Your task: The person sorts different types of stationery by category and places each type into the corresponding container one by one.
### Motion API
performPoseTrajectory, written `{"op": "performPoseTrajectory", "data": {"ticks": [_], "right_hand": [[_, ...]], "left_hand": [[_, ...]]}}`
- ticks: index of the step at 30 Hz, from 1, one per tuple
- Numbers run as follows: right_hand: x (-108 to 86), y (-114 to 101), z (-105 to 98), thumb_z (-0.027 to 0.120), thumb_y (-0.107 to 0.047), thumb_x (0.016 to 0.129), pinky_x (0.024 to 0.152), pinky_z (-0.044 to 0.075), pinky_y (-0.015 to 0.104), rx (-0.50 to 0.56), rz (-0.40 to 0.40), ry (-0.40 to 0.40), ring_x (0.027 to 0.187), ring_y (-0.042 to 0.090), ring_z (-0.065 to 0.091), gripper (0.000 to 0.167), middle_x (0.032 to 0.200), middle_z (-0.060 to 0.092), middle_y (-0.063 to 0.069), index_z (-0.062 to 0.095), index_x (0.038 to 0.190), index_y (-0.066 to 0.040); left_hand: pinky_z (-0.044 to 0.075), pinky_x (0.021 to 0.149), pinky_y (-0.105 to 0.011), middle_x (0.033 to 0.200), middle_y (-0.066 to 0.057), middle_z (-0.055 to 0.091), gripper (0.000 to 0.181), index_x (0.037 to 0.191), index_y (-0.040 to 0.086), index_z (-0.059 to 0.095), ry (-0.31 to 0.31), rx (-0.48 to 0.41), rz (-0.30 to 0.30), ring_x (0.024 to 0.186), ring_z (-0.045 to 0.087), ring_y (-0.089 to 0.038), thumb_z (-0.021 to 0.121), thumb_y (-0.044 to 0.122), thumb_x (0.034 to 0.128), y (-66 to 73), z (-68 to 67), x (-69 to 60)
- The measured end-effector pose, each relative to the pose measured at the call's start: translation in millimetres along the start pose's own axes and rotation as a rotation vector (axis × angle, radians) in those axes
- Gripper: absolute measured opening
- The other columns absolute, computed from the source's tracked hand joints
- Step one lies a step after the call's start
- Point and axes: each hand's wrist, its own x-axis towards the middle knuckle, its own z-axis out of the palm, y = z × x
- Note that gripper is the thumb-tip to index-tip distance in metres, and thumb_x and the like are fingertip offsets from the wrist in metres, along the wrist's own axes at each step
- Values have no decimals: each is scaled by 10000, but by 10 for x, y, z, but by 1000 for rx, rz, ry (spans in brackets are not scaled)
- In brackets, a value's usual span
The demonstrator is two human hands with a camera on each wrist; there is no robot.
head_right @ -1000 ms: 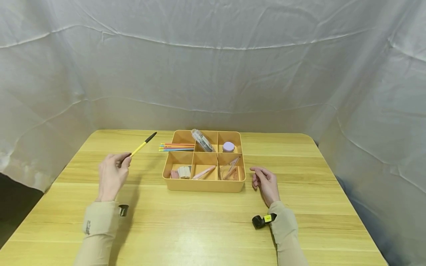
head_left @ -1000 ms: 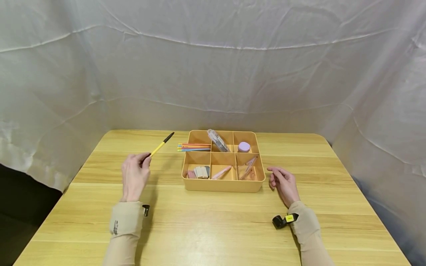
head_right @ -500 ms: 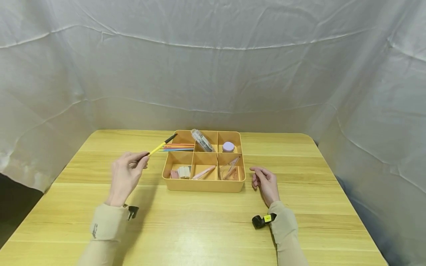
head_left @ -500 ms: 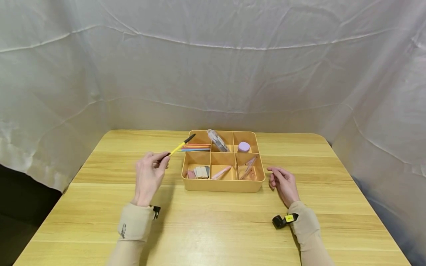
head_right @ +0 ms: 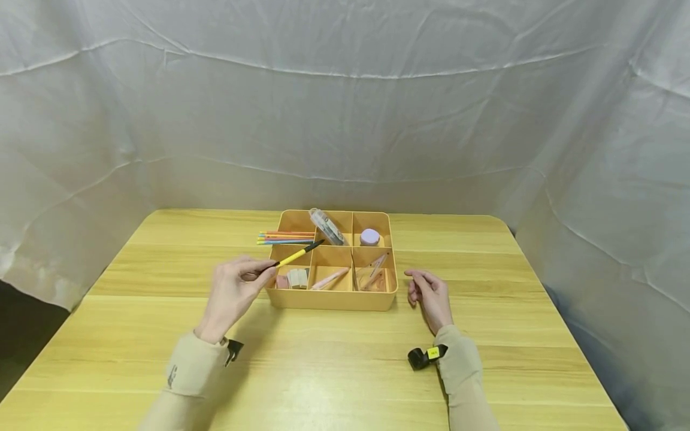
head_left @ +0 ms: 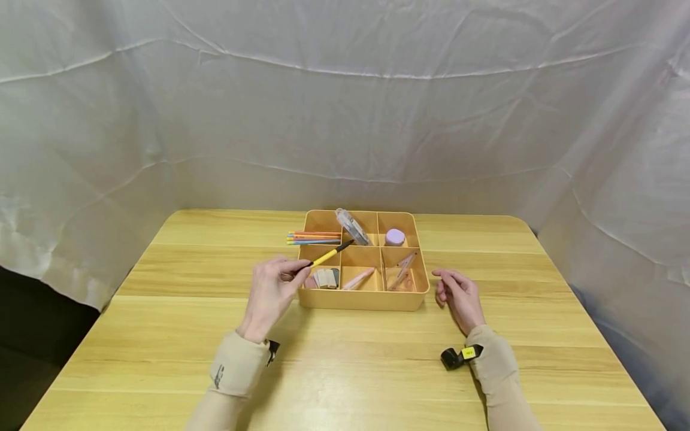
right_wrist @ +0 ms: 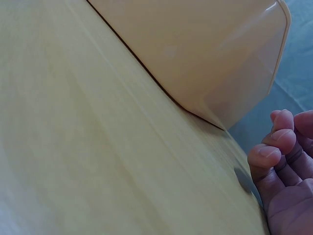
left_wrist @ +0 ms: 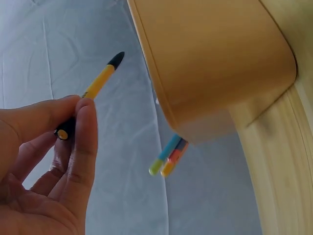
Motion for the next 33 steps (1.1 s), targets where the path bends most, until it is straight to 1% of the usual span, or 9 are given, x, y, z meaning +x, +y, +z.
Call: {"op": "performPoseTrajectory", "data": {"ticks": [3,7,10,16,19,23,26,30,33], "right_hand": [[0,-1,-2,483,-157,1066,491,434,209,6,1,-2,556,71,508,283,693,600,-17,663,1124,54],[9,-7,-2,485,-168,1066,490,436,210,8,5,-6,556,71,507,296,693,597,-18,650,1132,69],[9,-9,0,488,-173,1065,491,439,209,6,7,-10,559,71,508,299,696,596,-19,650,1133,69],[1,-6,3,491,-168,1064,488,439,216,6,8,-3,553,74,506,273,692,596,-16,674,1108,30],[-3,-10,5,490,-167,1064,489,438,217,4,9,-2,552,75,505,274,690,597,-16,674,1107,31],[-1,-17,9,489,-169,1065,493,440,215,1,11,-1,555,73,508,278,692,600,-17,670,1109,38],[4,-16,9,486,-169,1066,496,440,213,0,14,-1,555,69,509,276,692,601,-21,673,1108,29],[8,-13,6,484,-170,1067,497,440,211,-3,16,2,554,66,511,276,690,602,-25,674,1109,25],[10,-10,4,488,-171,1065,494,442,209,-2,13,7,553,65,511,275,690,601,-24,673,1106,27]], "left_hand": [[487,514,-156,801,-149,751,134,987,-29,783,-34,16,-19,619,684,-172,733,-10,864,47,36,-7],[494,541,-154,821,-141,759,145,1001,-26,780,-75,24,-34,652,684,-149,708,-9,876,103,93,-15],[519,574,-160,832,-129,766,140,983,-14,787,-96,55,-23,674,688,-141,708,-11,868,134,144,-17],[516,587,-191,833,-88,770,136,973,32,797,-137,130,-13,680,675,-123,718,14,863,173,249,-4],[530,597,-218,829,-90,772,130,959,30,798,-143,179,4,678,681,-132,721,11,856,191,306,4],[525,594,-236,824,-80,776,120,930,39,801,-152,257,43,669,675,-126,710,5,860,226,380,16],[477,559,-221,802,-55,772,103,892,56,799,-164,297,65,632,625,-101,710,13,866,241,422,20],[387,493,-197,758,-22,752,81,853,82,791,-168,322,77,575,525,-81,725,36,867,241,458,18],[349,473,-192,729,-2,735,79,846,96,790,-169,336,74,559,488,-75,729,51,868,233,478,17]]}}
